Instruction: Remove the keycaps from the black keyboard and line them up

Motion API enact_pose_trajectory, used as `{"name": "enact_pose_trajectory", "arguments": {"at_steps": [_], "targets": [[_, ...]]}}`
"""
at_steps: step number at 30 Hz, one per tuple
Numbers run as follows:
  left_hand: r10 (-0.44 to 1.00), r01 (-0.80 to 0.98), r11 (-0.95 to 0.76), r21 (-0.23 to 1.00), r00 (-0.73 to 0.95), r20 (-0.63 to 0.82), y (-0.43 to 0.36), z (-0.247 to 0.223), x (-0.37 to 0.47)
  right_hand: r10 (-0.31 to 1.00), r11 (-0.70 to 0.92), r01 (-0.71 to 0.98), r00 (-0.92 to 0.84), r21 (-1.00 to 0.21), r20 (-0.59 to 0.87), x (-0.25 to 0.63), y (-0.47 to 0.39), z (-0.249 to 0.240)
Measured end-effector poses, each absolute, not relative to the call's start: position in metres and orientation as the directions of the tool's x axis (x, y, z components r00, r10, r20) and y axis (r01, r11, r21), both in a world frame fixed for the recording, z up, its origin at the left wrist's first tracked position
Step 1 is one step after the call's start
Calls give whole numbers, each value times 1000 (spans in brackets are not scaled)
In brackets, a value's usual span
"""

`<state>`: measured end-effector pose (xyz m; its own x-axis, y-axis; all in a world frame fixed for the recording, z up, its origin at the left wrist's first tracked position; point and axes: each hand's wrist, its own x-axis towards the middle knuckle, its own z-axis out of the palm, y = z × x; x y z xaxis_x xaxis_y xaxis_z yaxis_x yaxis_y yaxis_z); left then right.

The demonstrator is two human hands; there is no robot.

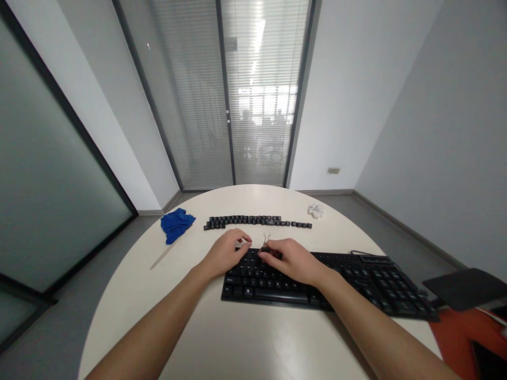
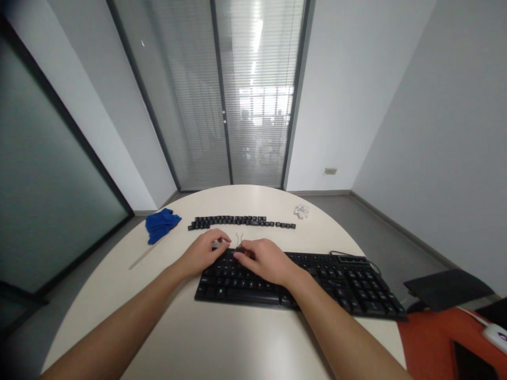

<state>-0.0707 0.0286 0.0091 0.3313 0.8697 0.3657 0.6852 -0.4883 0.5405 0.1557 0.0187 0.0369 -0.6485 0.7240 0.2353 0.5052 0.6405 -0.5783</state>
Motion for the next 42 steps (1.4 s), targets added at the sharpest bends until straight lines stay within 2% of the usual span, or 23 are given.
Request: {"name": "enact_pose_trajectory", "arguments": {"at_steps": [4,7,19,25,34,42], "targets": [[766,567,-627,534,573,290,10,19,-66,672,707,488,-688,-512,272,157,17,41],[740,554,-647,524,622,256,6,22,-67,695,691,501,-659,-521,287,159,20,39],[788,593,-597,540,559,257,7,13,-59,734,589,432,-639,-682,230,165,30,29],[797,607,-586,536,549,251,9,9,-58,771,459,361,-616,-812,162,168,35,22],[815,578,-552,601,525,245,12,2,-57,773,569,431,-571,-700,277,167,38,17],[826,516,-524,678,502,256,14,3,-58,749,597,423,-597,-682,285,166,37,19]]}}
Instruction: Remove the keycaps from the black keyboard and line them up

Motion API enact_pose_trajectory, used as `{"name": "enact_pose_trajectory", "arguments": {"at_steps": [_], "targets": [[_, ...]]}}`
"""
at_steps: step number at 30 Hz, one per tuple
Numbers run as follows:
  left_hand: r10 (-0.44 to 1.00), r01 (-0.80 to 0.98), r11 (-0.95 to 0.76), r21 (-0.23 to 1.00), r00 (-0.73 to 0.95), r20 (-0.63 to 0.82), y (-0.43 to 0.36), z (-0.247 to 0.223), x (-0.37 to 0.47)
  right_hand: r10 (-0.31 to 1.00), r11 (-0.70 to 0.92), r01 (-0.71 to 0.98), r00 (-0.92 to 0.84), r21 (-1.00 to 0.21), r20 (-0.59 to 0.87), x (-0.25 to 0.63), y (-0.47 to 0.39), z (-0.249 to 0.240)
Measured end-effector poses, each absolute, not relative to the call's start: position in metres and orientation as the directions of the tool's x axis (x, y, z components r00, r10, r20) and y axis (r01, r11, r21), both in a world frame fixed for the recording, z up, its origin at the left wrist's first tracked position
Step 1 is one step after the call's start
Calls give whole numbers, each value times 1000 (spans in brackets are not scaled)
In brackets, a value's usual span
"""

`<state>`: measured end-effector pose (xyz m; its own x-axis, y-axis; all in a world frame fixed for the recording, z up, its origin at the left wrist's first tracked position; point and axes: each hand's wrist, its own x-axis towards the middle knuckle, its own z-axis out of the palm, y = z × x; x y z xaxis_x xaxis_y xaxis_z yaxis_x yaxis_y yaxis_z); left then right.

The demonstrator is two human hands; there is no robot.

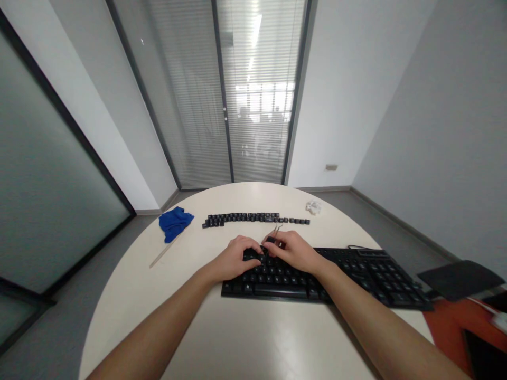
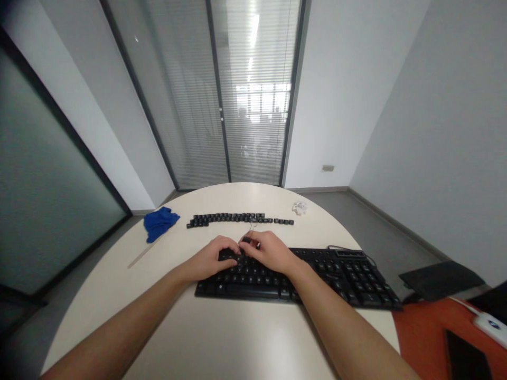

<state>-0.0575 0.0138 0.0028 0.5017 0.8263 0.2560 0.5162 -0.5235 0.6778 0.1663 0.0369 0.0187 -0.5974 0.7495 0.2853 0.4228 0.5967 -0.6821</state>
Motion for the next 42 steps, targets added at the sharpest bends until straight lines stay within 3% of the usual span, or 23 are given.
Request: {"name": "enact_pose_trajectory", "arguments": {"at_steps": [8,11,20,26,33,37,42], "targets": [[832,397,-468,789,500,242,16,-3,-56,772,557,445,-589,-701,240,166,37,18],[825,404,-487,774,503,257,16,0,-54,770,546,420,-593,-726,236,165,37,18],[708,639,-706,306,623,332,11,12,-51,805,549,507,-533,-665,258,165,40,15],[670,649,-736,191,662,336,8,13,-51,808,568,559,-518,-604,281,164,40,17],[576,613,-789,49,708,409,6,13,-52,842,499,565,-497,-658,212,163,39,16],[570,618,-782,80,658,491,6,12,-50,850,474,553,-491,-685,192,164,42,12],[682,717,-645,264,385,621,16,8,-59,862,466,583,-468,-665,194,164,43,12]]}}
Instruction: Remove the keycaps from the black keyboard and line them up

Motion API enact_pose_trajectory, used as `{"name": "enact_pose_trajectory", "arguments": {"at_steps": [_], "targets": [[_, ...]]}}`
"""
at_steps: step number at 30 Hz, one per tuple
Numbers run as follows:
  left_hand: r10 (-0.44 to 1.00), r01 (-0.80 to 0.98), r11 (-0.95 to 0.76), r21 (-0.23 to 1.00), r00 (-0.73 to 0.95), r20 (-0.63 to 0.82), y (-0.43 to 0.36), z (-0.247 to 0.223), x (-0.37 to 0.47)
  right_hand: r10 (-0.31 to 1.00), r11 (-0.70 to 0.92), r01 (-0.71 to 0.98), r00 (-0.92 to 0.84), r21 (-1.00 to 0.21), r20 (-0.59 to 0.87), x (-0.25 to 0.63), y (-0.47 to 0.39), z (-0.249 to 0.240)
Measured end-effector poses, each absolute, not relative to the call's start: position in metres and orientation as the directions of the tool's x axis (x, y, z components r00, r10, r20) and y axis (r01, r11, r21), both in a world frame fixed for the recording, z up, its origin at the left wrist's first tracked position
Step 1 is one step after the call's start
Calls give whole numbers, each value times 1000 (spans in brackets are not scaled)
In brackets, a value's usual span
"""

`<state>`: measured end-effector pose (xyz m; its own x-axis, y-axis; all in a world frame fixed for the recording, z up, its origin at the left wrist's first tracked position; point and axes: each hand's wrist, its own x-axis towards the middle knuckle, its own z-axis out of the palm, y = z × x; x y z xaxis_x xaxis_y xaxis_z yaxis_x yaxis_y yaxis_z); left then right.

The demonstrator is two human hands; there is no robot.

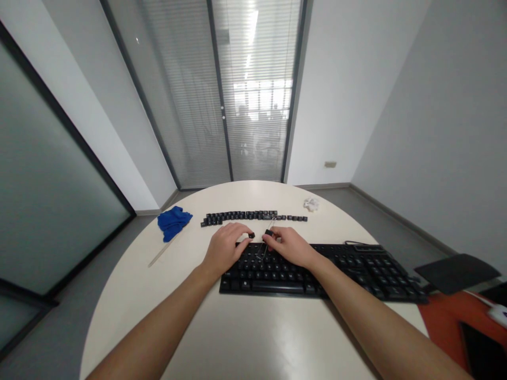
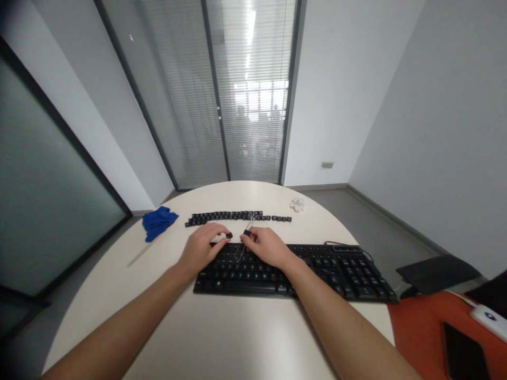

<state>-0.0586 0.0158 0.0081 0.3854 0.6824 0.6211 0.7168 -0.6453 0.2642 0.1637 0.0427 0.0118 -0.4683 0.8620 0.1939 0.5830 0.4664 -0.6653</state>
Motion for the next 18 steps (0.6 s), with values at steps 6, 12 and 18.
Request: {"name": "enact_pose_trajectory", "arguments": {"at_steps": [6,12,18], "targets": [[801,750,-404,523,13,599,45,16,-84,863,468,597,-467,-652,192,163,43,12],[859,829,-261,495,-35,511,71,21,-89,858,470,585,-477,-661,188,163,42,13],[826,950,-235,205,84,557,79,-10,-104,857,472,585,-480,-660,187,164,43,11]]}}
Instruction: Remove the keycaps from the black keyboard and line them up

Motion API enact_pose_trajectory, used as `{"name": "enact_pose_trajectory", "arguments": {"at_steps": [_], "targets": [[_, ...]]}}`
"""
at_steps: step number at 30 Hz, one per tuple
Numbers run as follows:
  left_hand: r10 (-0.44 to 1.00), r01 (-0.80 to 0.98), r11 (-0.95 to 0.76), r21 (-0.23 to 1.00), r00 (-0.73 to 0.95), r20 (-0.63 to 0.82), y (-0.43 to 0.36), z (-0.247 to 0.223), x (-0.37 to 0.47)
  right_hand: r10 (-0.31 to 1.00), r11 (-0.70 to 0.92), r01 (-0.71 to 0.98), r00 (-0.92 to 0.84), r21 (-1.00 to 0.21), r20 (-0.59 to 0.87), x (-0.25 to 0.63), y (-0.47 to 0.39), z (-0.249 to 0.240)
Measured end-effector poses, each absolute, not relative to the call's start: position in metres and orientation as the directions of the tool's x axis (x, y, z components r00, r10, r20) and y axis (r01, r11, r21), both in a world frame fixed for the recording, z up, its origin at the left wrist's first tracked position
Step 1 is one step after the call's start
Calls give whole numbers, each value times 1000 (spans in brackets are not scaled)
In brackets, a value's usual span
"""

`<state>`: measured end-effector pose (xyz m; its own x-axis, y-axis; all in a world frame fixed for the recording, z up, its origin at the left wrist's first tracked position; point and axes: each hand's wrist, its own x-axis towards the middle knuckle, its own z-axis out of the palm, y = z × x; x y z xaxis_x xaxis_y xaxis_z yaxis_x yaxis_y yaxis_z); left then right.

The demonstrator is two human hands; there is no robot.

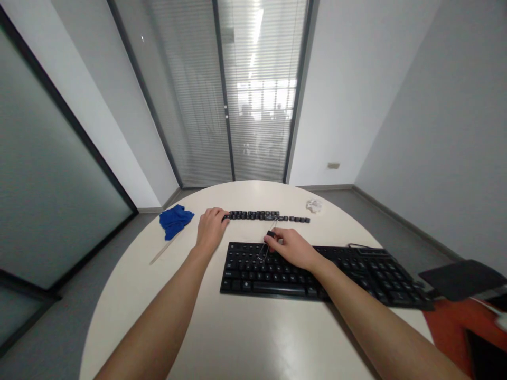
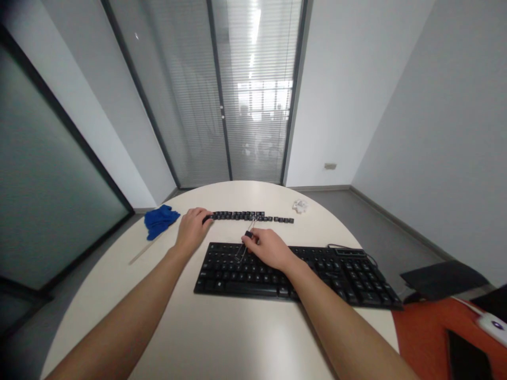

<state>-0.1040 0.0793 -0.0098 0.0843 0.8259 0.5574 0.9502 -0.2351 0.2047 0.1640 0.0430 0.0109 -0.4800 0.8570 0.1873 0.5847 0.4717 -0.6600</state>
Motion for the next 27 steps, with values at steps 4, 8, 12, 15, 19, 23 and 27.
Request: {"name": "enact_pose_trajectory", "arguments": {"at_steps": [4,8,12,15,19,23,27], "targets": [[828,948,-244,204,94,552,85,-24,-118,858,466,585,-484,-664,175,164,43,12],[826,944,-248,217,89,557,91,-31,-123,860,464,592,-481,-659,173,163,41,14],[822,939,-244,240,69,566,93,-36,-125,861,467,597,-476,-653,180,163,41,13],[823,934,-251,253,69,564,92,-37,-124,863,463,602,-472,-651,178,164,41,12],[828,928,-269,258,86,553,91,-36,-123,863,460,595,-474,-659,175,164,41,12],[844,927,-262,267,86,530,90,-33,-121,861,463,591,-477,-660,177,164,41,12],[843,926,-267,268,90,530,91,-33,-120,857,473,590,-481,-654,187,164,41,11]]}}
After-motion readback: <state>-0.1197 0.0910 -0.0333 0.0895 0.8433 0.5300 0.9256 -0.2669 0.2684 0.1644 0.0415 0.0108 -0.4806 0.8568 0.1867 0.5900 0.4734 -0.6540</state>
